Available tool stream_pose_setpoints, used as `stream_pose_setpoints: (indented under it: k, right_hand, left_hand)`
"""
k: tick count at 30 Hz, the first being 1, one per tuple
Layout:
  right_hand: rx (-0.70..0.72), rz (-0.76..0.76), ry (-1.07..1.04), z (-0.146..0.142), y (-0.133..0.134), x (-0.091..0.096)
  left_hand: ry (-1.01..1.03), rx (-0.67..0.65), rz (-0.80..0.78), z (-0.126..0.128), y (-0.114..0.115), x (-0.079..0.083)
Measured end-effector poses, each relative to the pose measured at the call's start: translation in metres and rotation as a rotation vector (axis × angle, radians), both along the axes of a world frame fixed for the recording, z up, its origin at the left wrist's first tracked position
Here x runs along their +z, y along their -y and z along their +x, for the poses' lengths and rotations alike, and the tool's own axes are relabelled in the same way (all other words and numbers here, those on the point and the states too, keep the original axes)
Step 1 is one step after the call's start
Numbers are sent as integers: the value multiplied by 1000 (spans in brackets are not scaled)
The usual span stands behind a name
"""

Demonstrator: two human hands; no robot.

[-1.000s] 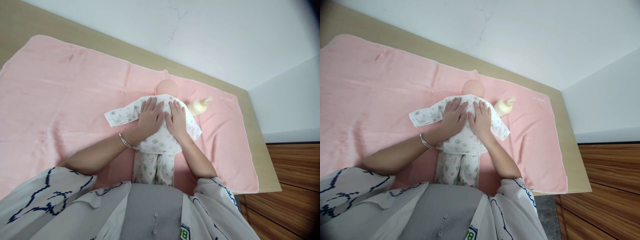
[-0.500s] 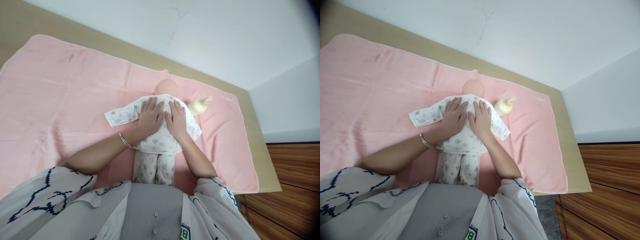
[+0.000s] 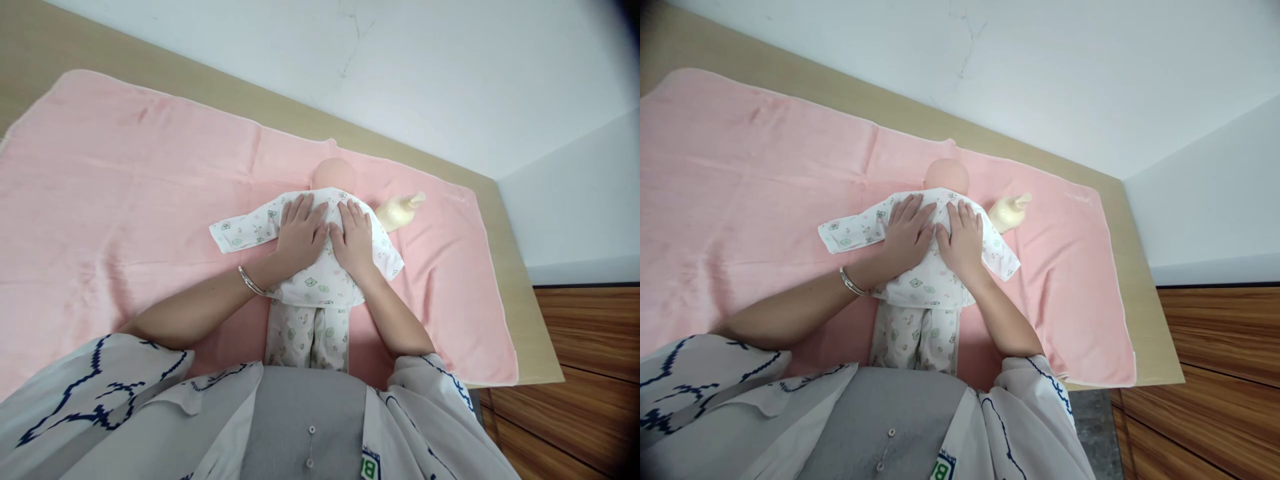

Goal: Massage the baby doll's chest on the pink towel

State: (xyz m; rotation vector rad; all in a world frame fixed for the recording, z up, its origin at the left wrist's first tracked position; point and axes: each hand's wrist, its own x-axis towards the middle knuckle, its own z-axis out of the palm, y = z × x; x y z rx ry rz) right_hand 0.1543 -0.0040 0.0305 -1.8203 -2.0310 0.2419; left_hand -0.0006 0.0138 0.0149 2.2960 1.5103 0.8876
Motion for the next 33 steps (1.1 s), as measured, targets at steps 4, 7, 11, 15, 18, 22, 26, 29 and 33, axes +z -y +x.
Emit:
stream_pose_setpoints:
  k: [4, 7, 11, 15, 18, 22, 26, 29, 33]
  right_hand:
    - [0, 4, -1, 1, 0, -1]
    - [-1, 5, -1, 1, 0, 0]
    - [-1, 2, 0, -1, 1, 0]
    - [-7, -2, 6, -1, 1, 1]
    - [19, -15, 22, 5, -3, 5]
    - [83, -57, 36, 13, -8, 15]
    - [1, -51, 103, -4, 11, 20]
    - [6, -20, 173, -21, 30, 21]
    - [9, -17, 166, -18, 25, 22]
  left_hand:
    - [-2, 0, -2, 0, 1, 1]
    - [0, -3, -11, 0, 1, 2]
    - [4, 4, -12, 0, 0, 2]
    - [1, -1, -6, 0, 0, 1]
    - [3, -4, -14, 0, 1, 0]
    - [-8, 5, -49, -1, -1, 3]
    - [-39, 16, -148, -7, -12, 9]
    - [-59, 24, -189, -10, -17, 11]
    - [-118, 36, -137, -4, 0, 16]
